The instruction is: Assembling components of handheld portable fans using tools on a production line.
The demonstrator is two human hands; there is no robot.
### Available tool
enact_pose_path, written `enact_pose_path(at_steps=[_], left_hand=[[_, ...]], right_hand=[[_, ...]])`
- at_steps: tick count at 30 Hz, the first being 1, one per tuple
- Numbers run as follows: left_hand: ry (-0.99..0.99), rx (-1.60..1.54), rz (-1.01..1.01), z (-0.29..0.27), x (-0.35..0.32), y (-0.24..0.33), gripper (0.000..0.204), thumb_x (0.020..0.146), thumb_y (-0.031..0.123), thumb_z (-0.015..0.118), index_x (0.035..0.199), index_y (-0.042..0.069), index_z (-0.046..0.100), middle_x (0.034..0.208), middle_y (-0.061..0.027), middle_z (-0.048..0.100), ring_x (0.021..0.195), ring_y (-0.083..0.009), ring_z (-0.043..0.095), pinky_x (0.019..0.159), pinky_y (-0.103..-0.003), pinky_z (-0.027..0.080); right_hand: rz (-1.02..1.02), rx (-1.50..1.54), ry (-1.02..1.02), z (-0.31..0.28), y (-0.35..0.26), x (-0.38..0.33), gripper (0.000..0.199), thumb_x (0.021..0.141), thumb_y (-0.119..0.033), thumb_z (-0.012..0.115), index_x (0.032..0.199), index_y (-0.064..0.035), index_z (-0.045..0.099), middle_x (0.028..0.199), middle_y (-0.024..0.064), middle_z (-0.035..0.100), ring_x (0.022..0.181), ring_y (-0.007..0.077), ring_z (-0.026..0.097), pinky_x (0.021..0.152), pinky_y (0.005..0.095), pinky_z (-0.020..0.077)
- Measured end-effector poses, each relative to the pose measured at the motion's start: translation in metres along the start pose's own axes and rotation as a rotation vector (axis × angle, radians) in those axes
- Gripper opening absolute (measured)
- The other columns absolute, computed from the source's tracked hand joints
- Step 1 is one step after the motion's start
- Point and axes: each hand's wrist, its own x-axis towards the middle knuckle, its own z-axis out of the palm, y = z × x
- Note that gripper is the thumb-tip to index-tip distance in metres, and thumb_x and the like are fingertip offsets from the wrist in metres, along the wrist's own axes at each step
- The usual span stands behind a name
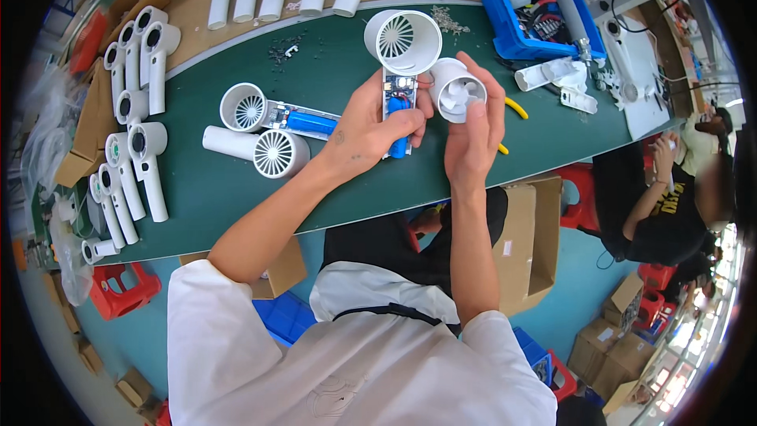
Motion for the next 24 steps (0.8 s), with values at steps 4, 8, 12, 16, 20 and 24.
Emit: enact_pose_path(at_steps=[4,8,12,16,20,24], left_hand=[[0.011,0.045,0.019,0.0016,-0.0025,-0.0056,0.041,0.086,0.007,0.06,0.123,-0.002,0.045,0.094,-0.0105,0.057,0.076,-0.0173,0.058,0.065,-0.032,0.05],[0.039,0.03,-0.001,-0.0026,0.0008,-0.0041,0.041,0.085,0.006,0.06,0.123,-0.002,0.045,0.094,-0.0104,0.057,0.076,-0.0175,0.058,0.066,-0.032,0.05],[0.061,-0.022,0.005,-0.0061,0.0016,-0.0081,0.041,0.085,0.006,0.06,0.123,-0.002,0.046,0.095,-0.0102,0.058,0.076,-0.0174,0.058,0.066,-0.032,0.05],[0.063,-0.037,0.007,-0.0054,0.0006,-0.0075,0.041,0.085,0.006,0.061,0.122,-0.002,0.046,0.095,-0.0097,0.058,0.076,-0.0174,0.058,0.066,-0.032,0.05],[0.037,-0.053,0.015,-0.0045,0.0017,-0.0098,0.04,0.086,0.007,0.061,0.122,-0.002,0.047,0.095,-0.0099,0.058,0.075,-0.0176,0.059,0.066,-0.032,0.051],[0.016,-0.043,0.009,-0.0044,0.001,-0.0087,0.04,0.085,0.007,0.061,0.122,-0.002,0.047,0.094,-0.0104,0.058,0.075,-0.0173,0.059,0.064,-0.032,0.05]], right_hand=[[0.131,-0.177,0.026,0.0068,-0.0055,-0.0014,0.045,0.09,-0.006,0.052,0.134,-0.0013,0.041,0.138,0.0193,0.046,0.118,0.0289,0.055,0.091,0.0391,0.0537],[0.056,-0.102,-0.056,-0.0006,0.0008,-0.0005,0.051,0.085,-0.008,0.054,0.134,-0.0004,0.041,0.137,0.0194,0.047,0.119,0.0296,0.055,0.095,0.0419,0.0514],[0.133,0.069,-0.093,0.0019,-0.0039,0.0002,0.061,0.081,-0.018,0.057,0.136,0.0003,0.039,0.139,0.0202,0.045,0.122,0.031,0.053,0.099,0.0454,0.0478],[0.117,-0.035,-0.079,0.0016,-0.0018,-0.0003,0.061,0.081,-0.019,0.059,0.136,-0.0003,0.039,0.14,0.0202,0.043,0.123,0.0309,0.052,0.1,0.0451,0.0473],[0.096,-0.087,-0.041,0.0018,-0.0005,-0.0016,0.059,0.082,-0.018,0.06,0.135,-0.0013,0.04,0.139,0.0202,0.044,0.122,0.0294,0.052,0.099,0.0431,0.0482],[0.091,-0.179,0.008,0.0004,-0.0015,-0.0015,0.046,0.09,-0.02,0.057,0.13,-0.002,0.043,0.132,0.0188,0.05,0.117,0.0266,0.056,0.094,0.0389,0.0511]])
